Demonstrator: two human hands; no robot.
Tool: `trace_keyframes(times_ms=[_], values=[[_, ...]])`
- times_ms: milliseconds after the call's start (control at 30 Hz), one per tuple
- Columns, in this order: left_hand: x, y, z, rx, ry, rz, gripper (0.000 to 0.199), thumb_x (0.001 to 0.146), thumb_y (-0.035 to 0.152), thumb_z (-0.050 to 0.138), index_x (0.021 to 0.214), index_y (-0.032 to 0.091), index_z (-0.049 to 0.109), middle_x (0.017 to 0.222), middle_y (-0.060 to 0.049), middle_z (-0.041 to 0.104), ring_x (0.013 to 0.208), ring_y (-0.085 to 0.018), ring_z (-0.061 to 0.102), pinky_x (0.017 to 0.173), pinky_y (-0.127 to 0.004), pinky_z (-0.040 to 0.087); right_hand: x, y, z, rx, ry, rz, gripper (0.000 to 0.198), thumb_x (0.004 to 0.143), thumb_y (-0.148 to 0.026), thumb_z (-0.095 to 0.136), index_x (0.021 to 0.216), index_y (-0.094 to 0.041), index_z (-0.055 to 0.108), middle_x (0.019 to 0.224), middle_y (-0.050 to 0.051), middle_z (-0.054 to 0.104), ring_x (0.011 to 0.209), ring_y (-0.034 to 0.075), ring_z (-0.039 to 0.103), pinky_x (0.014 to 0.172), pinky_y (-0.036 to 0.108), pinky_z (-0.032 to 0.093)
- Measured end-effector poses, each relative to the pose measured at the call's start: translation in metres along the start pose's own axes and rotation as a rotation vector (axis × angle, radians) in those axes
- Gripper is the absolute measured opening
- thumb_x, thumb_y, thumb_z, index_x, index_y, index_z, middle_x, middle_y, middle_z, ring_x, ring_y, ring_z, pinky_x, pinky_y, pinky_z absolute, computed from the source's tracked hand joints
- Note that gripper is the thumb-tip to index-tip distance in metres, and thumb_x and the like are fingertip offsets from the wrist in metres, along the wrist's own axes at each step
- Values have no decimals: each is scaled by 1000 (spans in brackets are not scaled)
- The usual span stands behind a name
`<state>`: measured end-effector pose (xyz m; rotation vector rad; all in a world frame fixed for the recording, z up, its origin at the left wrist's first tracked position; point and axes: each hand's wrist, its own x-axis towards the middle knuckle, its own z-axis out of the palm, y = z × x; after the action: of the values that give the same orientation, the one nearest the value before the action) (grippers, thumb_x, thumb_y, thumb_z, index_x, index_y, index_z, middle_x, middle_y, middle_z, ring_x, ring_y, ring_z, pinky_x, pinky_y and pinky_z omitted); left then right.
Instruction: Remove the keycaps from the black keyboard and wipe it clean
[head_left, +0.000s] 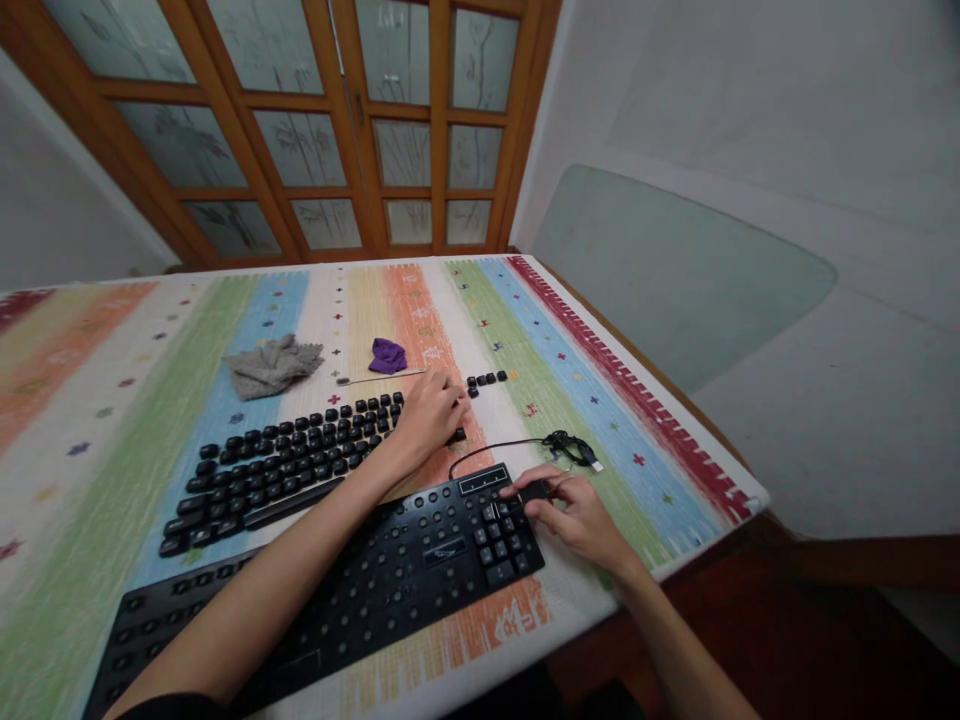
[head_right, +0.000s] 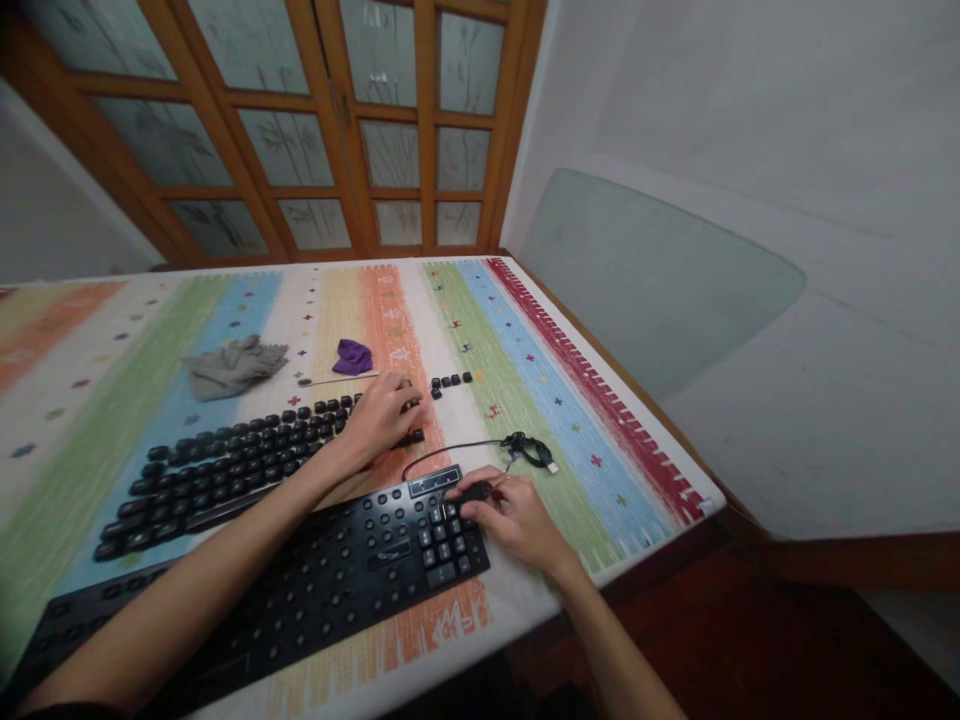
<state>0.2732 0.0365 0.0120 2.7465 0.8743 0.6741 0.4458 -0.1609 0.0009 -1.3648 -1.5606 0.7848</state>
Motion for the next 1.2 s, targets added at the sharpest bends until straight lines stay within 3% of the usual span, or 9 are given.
trace_keyframes(times_ms=[233, 333, 433, 600, 867, 1033, 1200], values=[[-72, 31, -25, -152, -131, 57, 17, 96, 23, 56, 91, 17, 70, 88, -7, 60, 88, -22, 57, 80, -36, 49, -1, 5, 8, -21, -39, 12, 31, 91, -49, 64, 97, -20, 74, 95, 7, 77, 74, 18, 68, 64, 30, 49], [-101, 40, -22, -207, -167, 4, 13, 95, 21, 58, 99, 17, 69, 94, -7, 61, 92, -23, 58, 81, -36, 51, -1, 6, 12, -46, -16, 4, 31, 91, -49, 64, 95, -20, 74, 89, 6, 77, 63, 16, 63, 56, 28, 45], [-119, 45, -14, -215, -144, -48, 21, 96, 19, 56, 115, 16, 65, 95, -7, 61, 93, -24, 60, 83, -38, 53, 0, 1, 15, -110, -18, -24, 29, 91, -47, 64, 93, -19, 73, 86, 5, 77, 53, 13, 56, 52, 27, 41], [-124, 49, -7, -232, -92, -56, 23, 99, 20, 51, 119, 16, 61, 96, -7, 60, 92, -23, 61, 82, -39, 54, 8, -17, 16, -248, -142, -135, 29, 95, -46, 60, 97, -19, 71, 90, 4, 76, 62, 13, 62, 62, 26, 45], [-124, 50, -6, -242, -40, -38, 21, 98, 19, 50, 116, 16, 61, 94, -7, 61, 92, -23, 61, 84, -39, 55, 17, -34, 11, -561, -272, -144, 31, 99, -45, 54, 100, -16, 66, 89, 7, 75, 73, 19, 69, 70, 29, 46], [-124, 51, -6, -235, -30, -40, 23, 99, 21, 48, 117, 18, 62, 94, -7, 61, 92, -23, 61, 84, -39, 54, 19, -30, 7, -424, -260, -79, 26, 98, -42, 57, 93, -18, 67, 90, 4, 75, 62, 14, 64, 62, 25, 44], [-124, 48, -6, -273, -35, -45, 21, 99, 22, 49, 115, 18, 63, 95, -7, 62, 92, -22, 62, 86, -38, 54, 24, -25, 10, -288, -203, -88, 24, 98, -40, 58, 94, -18, 67, 88, 4, 73, 77, 16, 67, 73, 26, 48]])
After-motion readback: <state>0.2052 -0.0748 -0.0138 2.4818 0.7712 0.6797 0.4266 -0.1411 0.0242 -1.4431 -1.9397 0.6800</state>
